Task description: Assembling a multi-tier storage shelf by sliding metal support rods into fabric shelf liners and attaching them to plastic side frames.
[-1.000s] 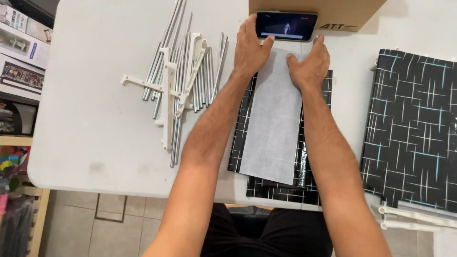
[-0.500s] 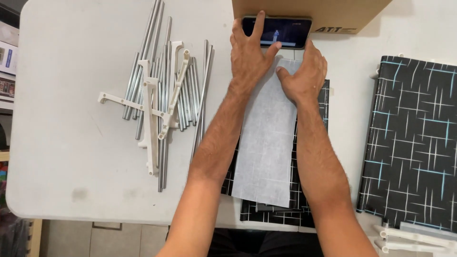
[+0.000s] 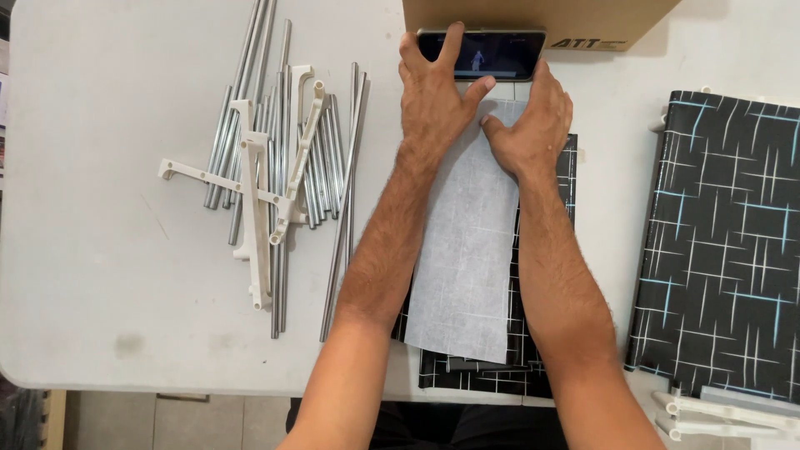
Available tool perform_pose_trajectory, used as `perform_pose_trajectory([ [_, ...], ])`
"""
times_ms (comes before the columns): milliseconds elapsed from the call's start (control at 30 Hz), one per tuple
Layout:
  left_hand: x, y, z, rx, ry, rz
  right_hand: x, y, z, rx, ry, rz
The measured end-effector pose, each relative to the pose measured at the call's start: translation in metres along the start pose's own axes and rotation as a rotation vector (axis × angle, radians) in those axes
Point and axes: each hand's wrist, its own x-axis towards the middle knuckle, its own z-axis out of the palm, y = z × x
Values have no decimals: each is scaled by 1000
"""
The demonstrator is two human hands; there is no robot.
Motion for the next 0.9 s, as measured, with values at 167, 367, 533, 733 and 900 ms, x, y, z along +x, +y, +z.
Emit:
perform_pose_trajectory([
  [167,8,-3,9,35,38,24,0,2,2,-17,-10,10],
  [367,4,0,9,62,-22,0,-1,4,2,-18,-9,14],
  [533,6,6,7,105,29,-1,-1,2,2,-11,1,2],
  [733,6,3,11,133,49,20,0,7,6,-14,24,-10],
  [900,3,1,12,109,41,13,-3,2,4,3,1,14],
])
